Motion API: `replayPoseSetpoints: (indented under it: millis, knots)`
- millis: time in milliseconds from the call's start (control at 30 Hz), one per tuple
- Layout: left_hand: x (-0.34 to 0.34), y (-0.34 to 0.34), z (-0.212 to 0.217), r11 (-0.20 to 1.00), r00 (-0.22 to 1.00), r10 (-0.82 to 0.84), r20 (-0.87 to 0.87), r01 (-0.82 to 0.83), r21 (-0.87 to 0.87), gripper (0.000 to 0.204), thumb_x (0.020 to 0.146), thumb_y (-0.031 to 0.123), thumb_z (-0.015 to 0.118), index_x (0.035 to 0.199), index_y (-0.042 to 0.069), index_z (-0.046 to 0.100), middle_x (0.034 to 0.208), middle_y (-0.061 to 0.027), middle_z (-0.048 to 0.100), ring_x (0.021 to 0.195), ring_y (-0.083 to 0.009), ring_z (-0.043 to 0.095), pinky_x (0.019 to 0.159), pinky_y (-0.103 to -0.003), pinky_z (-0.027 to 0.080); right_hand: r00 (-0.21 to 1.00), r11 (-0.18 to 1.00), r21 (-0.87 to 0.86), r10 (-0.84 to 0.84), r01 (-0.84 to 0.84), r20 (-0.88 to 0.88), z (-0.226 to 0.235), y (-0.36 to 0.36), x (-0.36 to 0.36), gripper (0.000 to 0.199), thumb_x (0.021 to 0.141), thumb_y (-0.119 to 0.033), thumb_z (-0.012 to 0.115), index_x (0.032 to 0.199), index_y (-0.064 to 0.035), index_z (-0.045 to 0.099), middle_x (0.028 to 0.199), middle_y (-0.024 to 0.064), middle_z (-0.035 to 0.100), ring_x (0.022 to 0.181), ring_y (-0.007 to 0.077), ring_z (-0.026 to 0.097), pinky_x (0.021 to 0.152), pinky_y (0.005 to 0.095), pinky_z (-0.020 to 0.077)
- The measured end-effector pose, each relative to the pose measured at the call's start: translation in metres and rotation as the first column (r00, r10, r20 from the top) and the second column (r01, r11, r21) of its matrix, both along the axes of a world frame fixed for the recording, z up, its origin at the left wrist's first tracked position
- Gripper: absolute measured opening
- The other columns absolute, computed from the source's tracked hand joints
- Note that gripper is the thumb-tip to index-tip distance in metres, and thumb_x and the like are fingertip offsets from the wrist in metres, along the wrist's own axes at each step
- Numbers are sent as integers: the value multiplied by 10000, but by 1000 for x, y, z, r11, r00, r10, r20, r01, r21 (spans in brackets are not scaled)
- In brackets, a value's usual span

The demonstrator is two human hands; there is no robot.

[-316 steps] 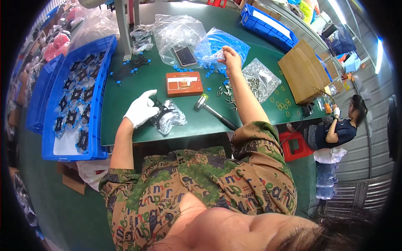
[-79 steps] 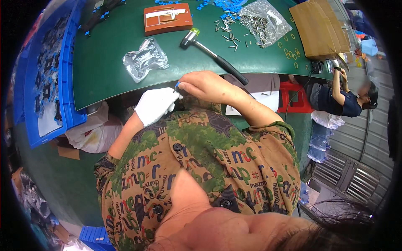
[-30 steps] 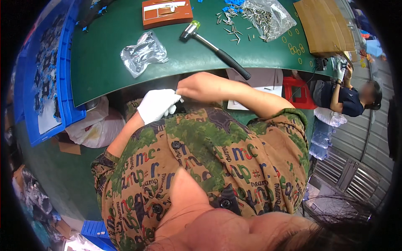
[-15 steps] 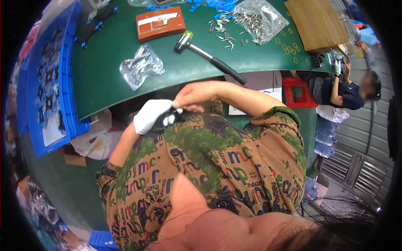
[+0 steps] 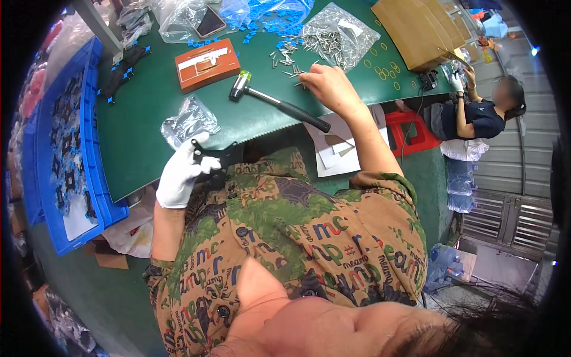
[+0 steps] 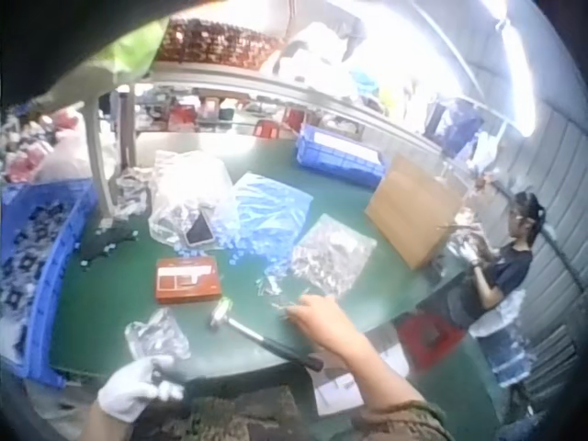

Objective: The person sits at a green workbench and assembles small black plastic parts with blue plastic pieces and metal pins. They pick up a black part, insert a blue piece, place a metal pin, and use a hammer to secure the pin into the part. The person repeats this process for multiple units, placing finished assemblies into a blue bin.

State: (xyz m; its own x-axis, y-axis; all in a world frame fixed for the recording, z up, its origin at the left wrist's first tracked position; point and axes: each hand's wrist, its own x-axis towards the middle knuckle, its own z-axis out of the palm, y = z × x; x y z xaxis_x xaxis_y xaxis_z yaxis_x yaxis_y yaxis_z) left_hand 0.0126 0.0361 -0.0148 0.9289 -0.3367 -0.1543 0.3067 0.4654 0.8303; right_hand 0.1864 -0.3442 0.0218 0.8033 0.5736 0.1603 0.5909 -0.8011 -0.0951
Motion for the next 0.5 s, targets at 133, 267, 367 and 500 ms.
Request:
replayPoseSetpoints:
  millis: [133,267,367,500]
  knots:
    - [5,-28,-8,995,996,88,-14,-88,40,542,958,139,545,1432,-113,470,928,-116,648,899,-208,644,900,-326,493,1000,1000,12,9,-9,-21,-7,-5,-4,159,946,-227,671,1067,-158,749,983,36,645,987,235,646,848,413,447]
    - [8,-45,-5,989,995,94,32,-97,112,550,994,167,504,1452,-131,442,936,-125,653,909,-201,631,903,-319,472,999,999,-8,35,-35,19,-15,-4,-8,162,948,-230,678,1077,-160,745,983,27,627,1008,212,622,874,394,419]
    - [11,-48,-4,991,998,54,34,-57,122,555,1003,168,490,1461,-139,424,940,-130,652,919,-203,625,911,-319,461,998,999,7,49,-49,46,-15,-5,-14,166,947,-223,677,1084,-161,746,985,28,629,1004,216,623,875,394,416]
    - [11,-52,-5,992,1000,27,3,-27,121,567,1003,164,496,1474,-139,408,940,-125,650,923,-202,625,911,-317,463,998,995,96,33,-38,51,-21,-16,-19,153,924,-206,696,1062,-178,756,977,22,626,997,217,619,875,393,417]
